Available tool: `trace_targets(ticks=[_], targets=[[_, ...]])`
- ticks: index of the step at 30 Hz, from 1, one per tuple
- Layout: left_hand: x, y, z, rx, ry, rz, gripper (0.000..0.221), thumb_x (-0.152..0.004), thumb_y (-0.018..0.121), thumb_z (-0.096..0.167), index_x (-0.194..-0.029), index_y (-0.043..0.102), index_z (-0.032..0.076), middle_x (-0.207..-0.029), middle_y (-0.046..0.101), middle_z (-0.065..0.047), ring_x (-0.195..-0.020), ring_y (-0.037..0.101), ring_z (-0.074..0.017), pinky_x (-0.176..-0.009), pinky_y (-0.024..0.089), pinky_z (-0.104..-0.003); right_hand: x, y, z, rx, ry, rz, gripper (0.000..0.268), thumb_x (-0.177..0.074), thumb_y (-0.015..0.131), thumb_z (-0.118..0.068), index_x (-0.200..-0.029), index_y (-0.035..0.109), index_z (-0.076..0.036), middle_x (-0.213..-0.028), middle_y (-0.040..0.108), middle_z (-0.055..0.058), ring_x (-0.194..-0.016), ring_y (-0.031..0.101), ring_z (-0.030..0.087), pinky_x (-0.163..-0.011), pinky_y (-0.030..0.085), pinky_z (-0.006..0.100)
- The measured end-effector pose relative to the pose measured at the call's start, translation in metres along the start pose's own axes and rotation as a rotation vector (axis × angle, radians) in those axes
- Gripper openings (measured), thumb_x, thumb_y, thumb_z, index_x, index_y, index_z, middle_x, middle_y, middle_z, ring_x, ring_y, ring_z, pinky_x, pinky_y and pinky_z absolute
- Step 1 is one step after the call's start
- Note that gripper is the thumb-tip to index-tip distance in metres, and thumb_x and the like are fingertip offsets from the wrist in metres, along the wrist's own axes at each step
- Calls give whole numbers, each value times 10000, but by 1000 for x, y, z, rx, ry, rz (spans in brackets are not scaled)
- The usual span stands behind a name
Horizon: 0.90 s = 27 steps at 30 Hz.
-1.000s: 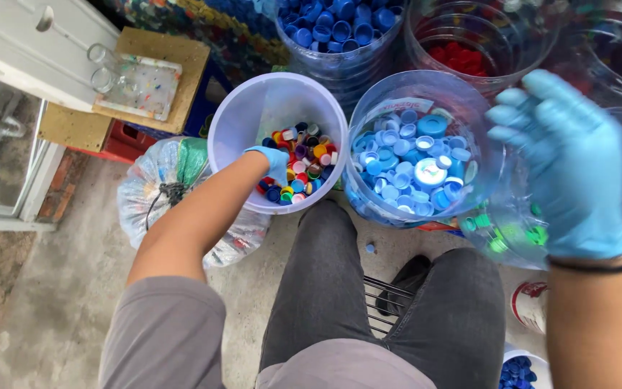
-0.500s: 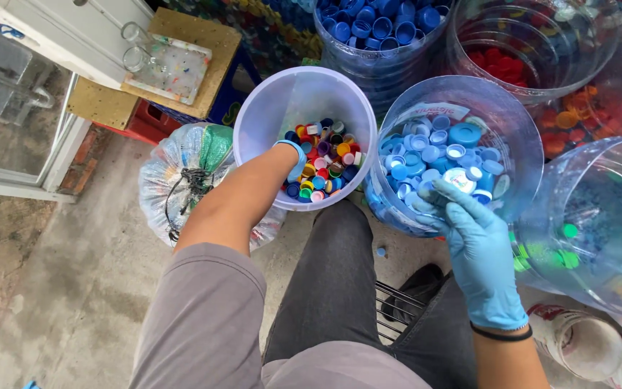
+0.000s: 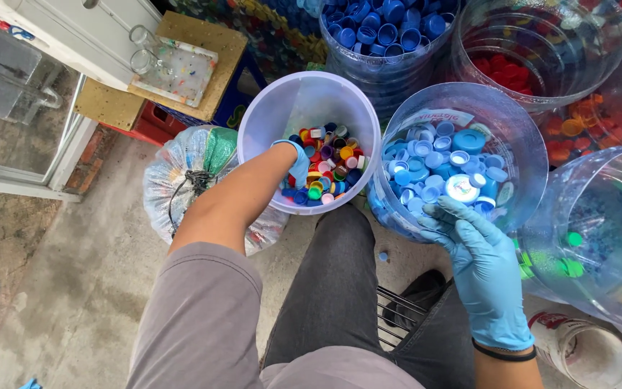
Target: Sorting plastic bottle caps by color into different containers
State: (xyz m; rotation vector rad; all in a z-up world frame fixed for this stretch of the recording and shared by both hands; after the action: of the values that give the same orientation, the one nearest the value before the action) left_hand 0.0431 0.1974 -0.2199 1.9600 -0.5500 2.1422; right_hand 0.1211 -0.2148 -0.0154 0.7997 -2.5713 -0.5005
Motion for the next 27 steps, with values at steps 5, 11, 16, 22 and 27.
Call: trace_targets(ticks=[5, 11, 16, 22, 27], targets=[[0, -9, -1, 92, -9, -52, 394, -912, 765, 31, -1284, 665, 112, -1220, 671, -218, -976, 705, -345, -870, 608, -425, 0, 9, 3, 5, 19, -1, 381, -1001, 503, -4, -1354, 603, 99, -1242, 680, 312, -1101, 711, 401, -912, 606, 452], [27, -28, -14, 208, 285, 8, 274, -873, 827, 132, -1129, 734, 104, -1030, 748, -159, -839, 731, -261, -802, 620, -381, -2, 22, 8, 81, 8, -43, 383, -993, 511, -1, -1353, 608, 89, -1211, 691, 313, -1075, 720, 407, -897, 616, 471], [73, -32, -18, 244, 445, 119, 229, -826, 874, 170, -1020, 759, 128, -893, 742, -118, -688, 646, -209, -693, 556, -365, 2, 61, -7, 236, 4, -74, 356, -996, 531, 22, -1326, 661, 53, -1190, 718, 266, -1100, 712, 335, -952, 595, 460], [133, -9, -8, 453, 728, 111, 79, -941, 705, 174, -939, 697, 96, -789, 681, -77, -591, 585, -152, -578, 506, -296, -26, 91, -3, 440, -193, -193, 375, -920, 724, -7, -1294, 711, -40, -1171, 740, 168, -1057, 707, 235, -936, 618, 395], [200, 42, 29, 828, 984, 19, 119, -963, 695, 219, -1032, 667, 127, -859, 658, -70, -618, 559, -146, -577, 479, -281, -59, 116, 11, 834, -477, -232, 574, -872, 822, -115, -1415, 639, -146, -1241, 702, 151, -1042, 712, 277, -895, 606, 393]])
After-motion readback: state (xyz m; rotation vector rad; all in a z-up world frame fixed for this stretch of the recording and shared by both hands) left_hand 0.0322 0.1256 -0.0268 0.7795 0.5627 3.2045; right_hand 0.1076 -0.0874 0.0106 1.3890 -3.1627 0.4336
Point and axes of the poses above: each hand's wrist, its own x-axis away from the middle knuckle, its own y-axis out of the palm, z = x × y, the point moved 2 cm from there along -x, towards the middle knuckle
